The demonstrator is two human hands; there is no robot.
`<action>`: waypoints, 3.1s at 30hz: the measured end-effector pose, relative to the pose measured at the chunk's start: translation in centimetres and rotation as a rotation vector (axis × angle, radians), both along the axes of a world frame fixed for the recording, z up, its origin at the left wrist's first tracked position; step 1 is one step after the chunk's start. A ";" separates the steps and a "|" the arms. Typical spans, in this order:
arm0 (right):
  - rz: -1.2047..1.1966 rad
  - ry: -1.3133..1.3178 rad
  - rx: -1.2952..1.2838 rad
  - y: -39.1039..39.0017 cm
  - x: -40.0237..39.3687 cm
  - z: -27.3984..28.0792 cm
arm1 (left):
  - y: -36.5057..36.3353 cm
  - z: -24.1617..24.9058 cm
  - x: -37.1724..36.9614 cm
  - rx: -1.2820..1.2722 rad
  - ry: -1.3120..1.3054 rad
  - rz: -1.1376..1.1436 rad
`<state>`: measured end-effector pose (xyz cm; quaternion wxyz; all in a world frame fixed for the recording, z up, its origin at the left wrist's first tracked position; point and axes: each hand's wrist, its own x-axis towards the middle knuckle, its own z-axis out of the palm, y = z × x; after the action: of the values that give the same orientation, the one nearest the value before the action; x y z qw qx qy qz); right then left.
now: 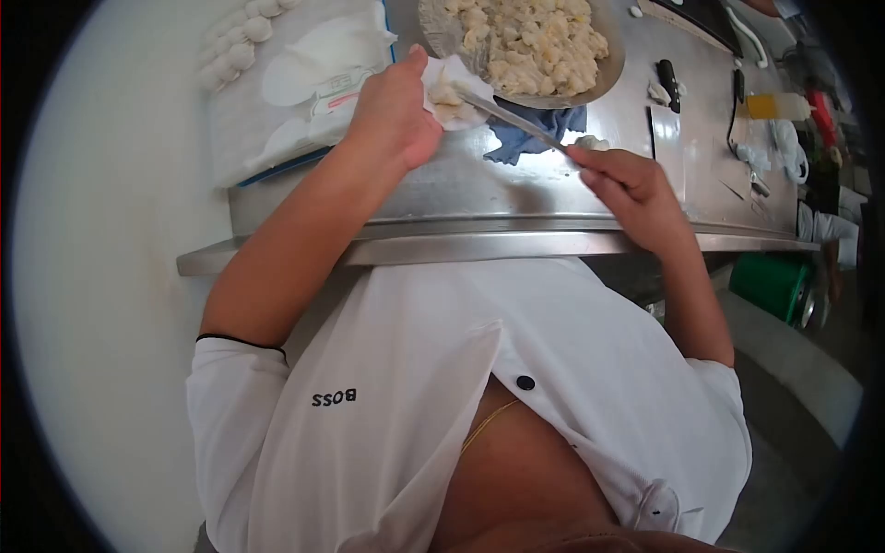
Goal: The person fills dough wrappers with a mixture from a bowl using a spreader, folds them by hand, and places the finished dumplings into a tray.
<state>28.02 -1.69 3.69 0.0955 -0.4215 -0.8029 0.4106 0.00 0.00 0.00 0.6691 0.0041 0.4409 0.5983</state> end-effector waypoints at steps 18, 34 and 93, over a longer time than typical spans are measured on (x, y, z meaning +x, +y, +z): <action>-0.153 -0.236 0.121 3.9 -4.1 0.5 | -5.3 3.5 -4.5 0.306 -0.129 0.013; 0.139 0.305 0.652 -0.7 -15.8 -1.0 | -7.6 4.6 -4.3 0.410 -0.165 0.079; -0.033 0.359 -0.274 1.8 -15.0 -1.0 | -8.3 2.0 -4.0 0.193 0.528 -0.232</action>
<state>12.99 0.12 2.72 0.1853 -0.3641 -0.7027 0.5825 -3.95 -8.30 2.02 0.5917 0.2733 0.5371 0.5355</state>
